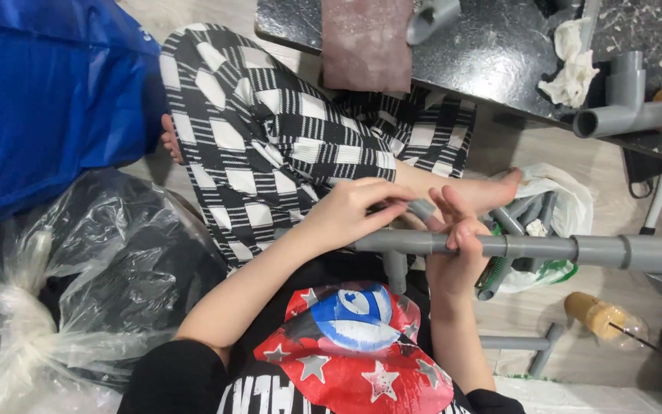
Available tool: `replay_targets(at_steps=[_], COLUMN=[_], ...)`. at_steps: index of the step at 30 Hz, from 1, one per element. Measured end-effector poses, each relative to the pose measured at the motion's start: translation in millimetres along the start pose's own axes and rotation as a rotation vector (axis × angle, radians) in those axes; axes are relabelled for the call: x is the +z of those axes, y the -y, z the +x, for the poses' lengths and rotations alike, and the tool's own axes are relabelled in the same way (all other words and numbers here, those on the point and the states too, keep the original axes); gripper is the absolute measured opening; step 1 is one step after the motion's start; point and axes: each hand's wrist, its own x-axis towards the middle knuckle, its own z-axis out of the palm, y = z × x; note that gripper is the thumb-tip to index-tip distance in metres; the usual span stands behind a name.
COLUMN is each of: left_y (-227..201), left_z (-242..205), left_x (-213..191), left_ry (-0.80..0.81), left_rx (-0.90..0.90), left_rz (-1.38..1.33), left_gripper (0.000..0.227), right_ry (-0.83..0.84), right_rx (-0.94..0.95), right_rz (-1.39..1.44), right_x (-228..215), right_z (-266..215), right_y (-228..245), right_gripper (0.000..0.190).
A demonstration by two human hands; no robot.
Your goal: Assembling a structure using PVC pipes and T-joints on the floor
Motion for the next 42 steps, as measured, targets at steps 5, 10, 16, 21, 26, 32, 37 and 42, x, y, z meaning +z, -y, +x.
replay_targets(at_steps=[5,10,16,21,26,32,37,42], left_y=[4,16,12,13,16,45,52,43], left_z=[-27,-77,-101,-96,-92,-95,-93,-88], left_x=[-37,-68,-84,-90,-83,-68,-58,-58], left_ry=[-0.102,-0.215,-0.333,-0.332,-0.269,-0.325,-0.364,-0.378], left_rx=[-0.139,-0.337,-0.520,-0.473,-0.468,-0.443,-0.460,-0.464], left_rz=[-0.038,-0.040,-0.005,0.130,0.081,-0.189,-0.242,-0.135], left_gripper=[0.023,0.027,0.022,0.023,0.021,0.036,0.042,0.037], right_ry=[-0.077,-0.124,-0.215,-0.241,-0.257,-0.294,-0.272,-0.282], right_rx=[-0.037,-0.116,-0.063,-0.059,-0.057,-0.042,-0.062,-0.054], right_rz=[-0.064,-0.054,0.031,0.078,0.068,0.092,0.109,0.121], right_x=[-24,-69,-29,-33,-28,-38,-44,-48], right_z=[3,13,17,20,21,22,24,25], right_y=[-9,-14,25,31,30,30,32,30], right_gripper=[0.039,0.037,0.024,0.026,0.025,0.025,0.025,0.024])
